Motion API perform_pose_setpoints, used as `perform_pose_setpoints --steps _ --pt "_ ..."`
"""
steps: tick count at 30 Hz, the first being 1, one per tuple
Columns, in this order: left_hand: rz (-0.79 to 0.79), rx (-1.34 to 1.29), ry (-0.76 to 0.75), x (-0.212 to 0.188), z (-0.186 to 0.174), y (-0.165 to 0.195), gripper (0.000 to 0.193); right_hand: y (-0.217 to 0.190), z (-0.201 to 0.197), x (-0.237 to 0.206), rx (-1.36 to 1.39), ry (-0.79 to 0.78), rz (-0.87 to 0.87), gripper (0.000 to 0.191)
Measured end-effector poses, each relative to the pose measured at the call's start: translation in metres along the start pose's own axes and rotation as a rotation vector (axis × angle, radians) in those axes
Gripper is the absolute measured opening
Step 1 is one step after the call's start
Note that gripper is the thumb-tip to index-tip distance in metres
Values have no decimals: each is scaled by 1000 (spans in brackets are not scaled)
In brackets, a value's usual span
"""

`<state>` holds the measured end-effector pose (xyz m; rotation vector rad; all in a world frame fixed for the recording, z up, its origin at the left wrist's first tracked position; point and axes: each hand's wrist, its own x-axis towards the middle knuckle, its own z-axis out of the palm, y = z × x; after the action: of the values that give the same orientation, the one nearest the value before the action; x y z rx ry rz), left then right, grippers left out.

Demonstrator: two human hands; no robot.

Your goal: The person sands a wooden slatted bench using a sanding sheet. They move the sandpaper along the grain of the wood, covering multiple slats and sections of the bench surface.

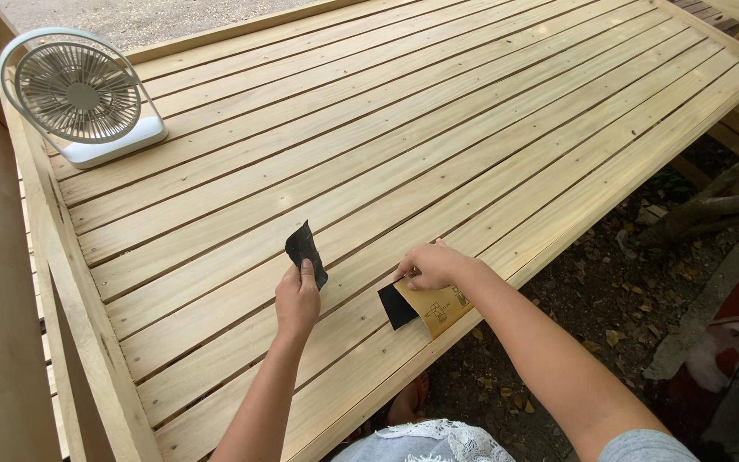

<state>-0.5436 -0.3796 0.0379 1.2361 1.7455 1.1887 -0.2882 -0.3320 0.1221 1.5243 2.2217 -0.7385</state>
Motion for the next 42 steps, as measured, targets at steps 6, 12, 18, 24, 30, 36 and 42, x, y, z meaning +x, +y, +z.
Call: perform_pose_setpoints --steps 6,12,18,24,30,36,42 --pt "17 42 -50 4 13 6 44 11 7 -14 12 58 -24 47" --pt "46 31 -67 9 17 9 44 13 2 -14 148 111 -69 48" --pt "44 27 -65 10 15 12 44 -6 4 2 146 52 -96 30" --pt "-4 50 -60 5 4 13 45 -23 10 2 -296 202 -123 29" --pt "-10 36 -43 1 -2 11 44 -47 23 -7 -295 38 -281 41" --pt "-10 64 -37 1 -1 10 44 -61 30 -7 -288 -45 -280 32" --pt "8 26 -26 5 -5 13 43 -41 23 2 459 -37 -364 18"
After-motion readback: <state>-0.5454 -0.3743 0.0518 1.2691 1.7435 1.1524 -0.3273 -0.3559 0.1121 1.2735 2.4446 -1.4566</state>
